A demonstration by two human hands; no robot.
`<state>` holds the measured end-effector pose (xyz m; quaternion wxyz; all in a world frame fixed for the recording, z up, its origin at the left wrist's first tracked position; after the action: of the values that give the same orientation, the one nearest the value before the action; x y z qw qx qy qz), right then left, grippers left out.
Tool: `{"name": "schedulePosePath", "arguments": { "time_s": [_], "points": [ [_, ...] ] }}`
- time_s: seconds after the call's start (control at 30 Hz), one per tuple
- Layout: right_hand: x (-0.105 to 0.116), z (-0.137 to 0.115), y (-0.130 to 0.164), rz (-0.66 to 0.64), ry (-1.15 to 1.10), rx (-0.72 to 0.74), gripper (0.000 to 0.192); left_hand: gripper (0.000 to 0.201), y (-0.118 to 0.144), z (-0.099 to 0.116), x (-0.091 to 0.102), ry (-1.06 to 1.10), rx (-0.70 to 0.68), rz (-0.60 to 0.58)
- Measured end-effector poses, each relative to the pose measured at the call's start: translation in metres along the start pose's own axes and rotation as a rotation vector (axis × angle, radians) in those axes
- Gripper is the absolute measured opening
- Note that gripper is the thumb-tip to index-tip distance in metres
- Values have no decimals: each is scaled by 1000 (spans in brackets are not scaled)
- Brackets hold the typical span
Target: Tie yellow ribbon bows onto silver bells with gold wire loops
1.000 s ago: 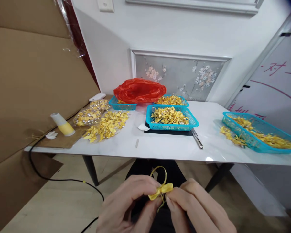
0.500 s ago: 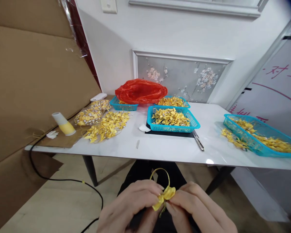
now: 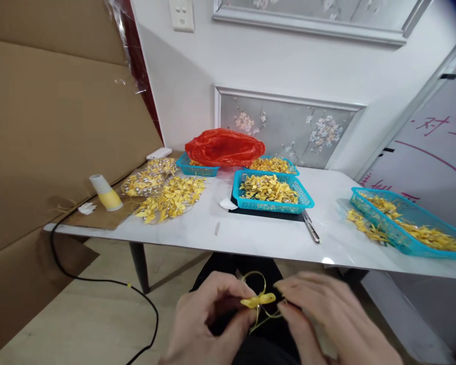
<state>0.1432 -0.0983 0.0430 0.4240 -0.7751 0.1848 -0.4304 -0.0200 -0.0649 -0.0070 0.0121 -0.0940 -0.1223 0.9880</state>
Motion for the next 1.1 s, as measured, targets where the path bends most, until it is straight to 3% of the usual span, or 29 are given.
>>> {"name": "schedulePosePath", "arguments": {
  "time_s": [0.07,0.13,0.2,0.27,0.47,0.57,0.67,0.83,0.97,1.1],
  "points": [
    [-7,13,-10,-152,-104,22,12,25,0,-10,-4,148,186,2],
    [-29,25,-15,-456,-320,-71,13,25,1,-14,-10,222,302,-27],
    [-49,30,-11,-736,-511,-198,16,26,2,-15,-14,252,364,-64],
    [-63,28,-5,-916,-620,-273,17,28,2,-16,-16,262,398,-98],
    [-73,19,7,-1071,-607,-288,13,30,2,-22,-17,200,412,-186],
    [-78,20,7,-1003,-798,-418,12,31,4,-27,-17,230,469,-211],
    [-86,29,3,-793,-1052,-636,23,33,6,-29,-16,325,526,-223],
    [-95,50,4,-568,-1189,-858,31,36,4,-24,-13,450,509,-258],
    [-85,73,3,-323,-1181,-924,31,40,6,-26,-13,475,552,-270],
    [-70,92,1,-105,-1074,-871,30,39,8,-29,-13,509,573,-288]
  ]
}}
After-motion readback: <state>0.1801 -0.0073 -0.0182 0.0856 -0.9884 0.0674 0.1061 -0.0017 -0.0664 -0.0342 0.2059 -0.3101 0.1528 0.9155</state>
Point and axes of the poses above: each hand's wrist, its own y-axis away from the middle knuckle, its own x-axis out of the back of the hand, z = x × y, the point moved 7 cm from there along -y, towards the middle knuckle, and after that the axes turned 13 degrees about y, right-handed, at the moved point
